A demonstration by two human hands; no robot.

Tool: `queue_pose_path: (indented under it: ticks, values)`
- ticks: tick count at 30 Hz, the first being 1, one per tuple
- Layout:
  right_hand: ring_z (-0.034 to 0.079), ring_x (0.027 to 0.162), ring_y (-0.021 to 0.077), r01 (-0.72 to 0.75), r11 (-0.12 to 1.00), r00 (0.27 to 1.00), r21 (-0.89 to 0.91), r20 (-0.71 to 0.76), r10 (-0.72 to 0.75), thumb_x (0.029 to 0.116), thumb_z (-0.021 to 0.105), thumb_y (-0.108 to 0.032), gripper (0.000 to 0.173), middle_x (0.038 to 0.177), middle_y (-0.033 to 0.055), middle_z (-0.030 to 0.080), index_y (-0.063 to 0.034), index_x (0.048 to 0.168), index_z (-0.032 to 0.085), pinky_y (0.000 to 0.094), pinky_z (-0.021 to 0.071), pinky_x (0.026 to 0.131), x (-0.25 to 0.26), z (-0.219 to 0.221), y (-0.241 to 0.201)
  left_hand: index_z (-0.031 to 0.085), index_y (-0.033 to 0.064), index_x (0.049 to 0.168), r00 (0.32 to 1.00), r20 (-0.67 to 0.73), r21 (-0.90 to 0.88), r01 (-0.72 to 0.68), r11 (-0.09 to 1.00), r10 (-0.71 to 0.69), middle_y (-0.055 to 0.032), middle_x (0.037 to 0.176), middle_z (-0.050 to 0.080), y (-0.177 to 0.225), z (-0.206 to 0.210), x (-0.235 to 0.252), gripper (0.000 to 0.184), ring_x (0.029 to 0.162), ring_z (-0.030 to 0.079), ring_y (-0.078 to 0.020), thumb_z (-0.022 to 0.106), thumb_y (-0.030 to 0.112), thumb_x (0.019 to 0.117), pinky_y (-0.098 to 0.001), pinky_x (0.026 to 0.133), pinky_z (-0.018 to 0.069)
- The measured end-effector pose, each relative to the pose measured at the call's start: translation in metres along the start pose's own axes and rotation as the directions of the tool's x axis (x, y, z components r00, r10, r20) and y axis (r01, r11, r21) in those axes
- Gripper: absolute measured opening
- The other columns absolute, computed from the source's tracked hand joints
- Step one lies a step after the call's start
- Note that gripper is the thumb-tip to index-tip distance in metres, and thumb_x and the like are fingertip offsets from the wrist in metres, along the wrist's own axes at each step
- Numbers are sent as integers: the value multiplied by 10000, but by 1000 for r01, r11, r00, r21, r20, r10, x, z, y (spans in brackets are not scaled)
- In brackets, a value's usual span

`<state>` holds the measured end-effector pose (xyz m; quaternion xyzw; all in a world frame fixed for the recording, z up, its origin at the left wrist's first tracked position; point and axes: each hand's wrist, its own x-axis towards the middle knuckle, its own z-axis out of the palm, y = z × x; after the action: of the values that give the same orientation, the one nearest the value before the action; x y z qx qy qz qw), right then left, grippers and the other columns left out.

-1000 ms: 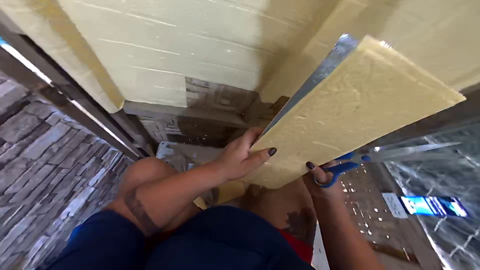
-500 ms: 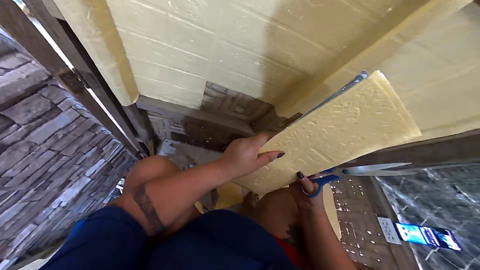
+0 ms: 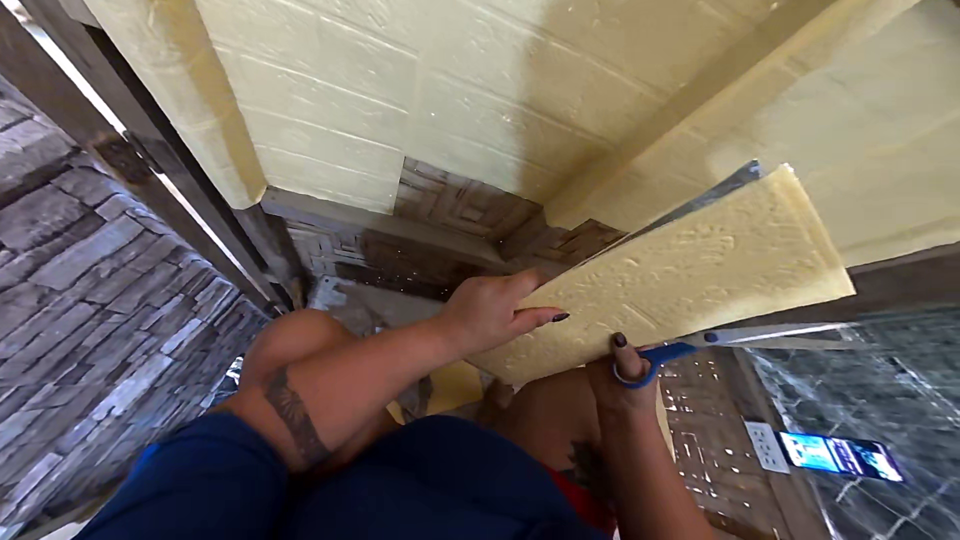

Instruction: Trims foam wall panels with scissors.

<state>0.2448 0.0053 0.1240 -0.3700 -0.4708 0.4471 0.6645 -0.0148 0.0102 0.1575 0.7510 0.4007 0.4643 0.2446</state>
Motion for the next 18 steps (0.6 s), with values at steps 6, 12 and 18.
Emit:
queue_pose_path:
  ticks: [6,12,18]
  values:
    - [720,965,170,-34,999,999,39,7,34,754,903,-335,669,1029,48,722,-46,1220,520,409,614,877,-5,-2,2,672,38,1044,997,34,-52,72,996,-71,-88,776,678,-2,2,-1,419,723,687,-211,663,450,970,-436,662,573]
    - [718,969,171,-34,998,999,57,8,34,756,906,-311,671,1038,55,717,-50,1231,511,408,615,877,-7,0,0,665,14,1058,995,48,-64,95,993,-92,-102,777,674,-5,2,-1,423,724,682,-223,636,430,988,-447,668,570]
    - [715,970,160,-20,1000,1000,17,-6,21,767,894,-328,642,1028,39,720,-52,1216,528,402,613,876,-8,1,0,651,8,1073,996,59,-87,67,994,-62,-104,791,676,-10,3,-1,399,738,688,-222,599,400,1020,-453,683,579]
